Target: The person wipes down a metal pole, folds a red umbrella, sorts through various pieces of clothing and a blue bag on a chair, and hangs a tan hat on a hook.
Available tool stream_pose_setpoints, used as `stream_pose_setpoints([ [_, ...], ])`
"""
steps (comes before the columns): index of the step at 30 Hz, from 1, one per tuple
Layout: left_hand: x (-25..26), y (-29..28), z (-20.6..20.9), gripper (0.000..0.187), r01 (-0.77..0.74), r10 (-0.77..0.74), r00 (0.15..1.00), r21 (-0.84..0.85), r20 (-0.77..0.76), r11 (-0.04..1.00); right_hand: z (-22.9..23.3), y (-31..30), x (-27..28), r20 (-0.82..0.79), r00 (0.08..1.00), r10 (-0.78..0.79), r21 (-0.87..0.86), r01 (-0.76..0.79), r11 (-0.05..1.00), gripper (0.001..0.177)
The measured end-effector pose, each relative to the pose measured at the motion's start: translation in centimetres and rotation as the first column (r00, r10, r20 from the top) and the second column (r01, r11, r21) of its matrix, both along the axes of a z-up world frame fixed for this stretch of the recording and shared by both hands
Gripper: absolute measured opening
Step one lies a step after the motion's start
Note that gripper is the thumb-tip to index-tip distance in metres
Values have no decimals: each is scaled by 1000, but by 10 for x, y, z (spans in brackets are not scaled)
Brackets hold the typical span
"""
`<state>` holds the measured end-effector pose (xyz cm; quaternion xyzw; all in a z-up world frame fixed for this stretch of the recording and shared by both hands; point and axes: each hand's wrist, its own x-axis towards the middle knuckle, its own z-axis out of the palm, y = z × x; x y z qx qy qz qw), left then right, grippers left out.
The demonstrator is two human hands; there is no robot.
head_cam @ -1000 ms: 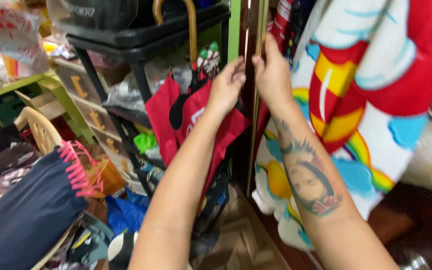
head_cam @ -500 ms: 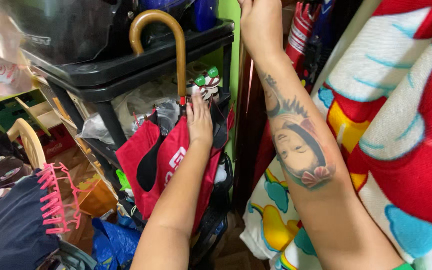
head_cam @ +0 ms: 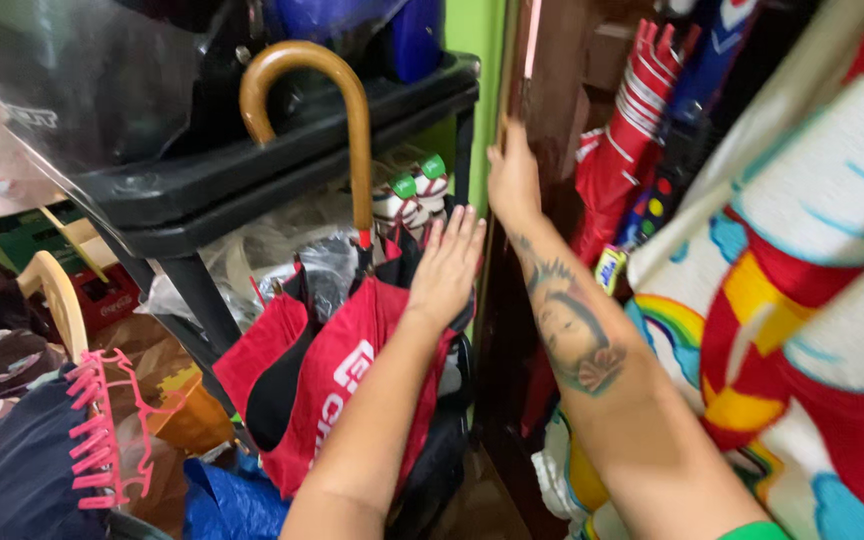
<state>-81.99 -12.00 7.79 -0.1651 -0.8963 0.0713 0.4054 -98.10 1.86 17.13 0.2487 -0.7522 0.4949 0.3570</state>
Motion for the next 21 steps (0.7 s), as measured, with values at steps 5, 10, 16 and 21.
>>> stream_pose_setpoints([
  [5,-1,13,7,71,-15,21,999,120,-45,993,-104,6,-44,313,949,-47,34,38,999,39],
  [10,7,19,13,71,2,-4,1000,189,10,982,-169,3,-44,525,839,-146,143,82,986,38],
  [16,11,19,12,76,15,-46,993,263,112,965,-194,-8,-44,657,732,-181,224,39,974,66],
  [21,2,14,-3,71,37,-61,996,304,71,952,-210,-13,-48,719,688,-102,223,-88,971,61],
])
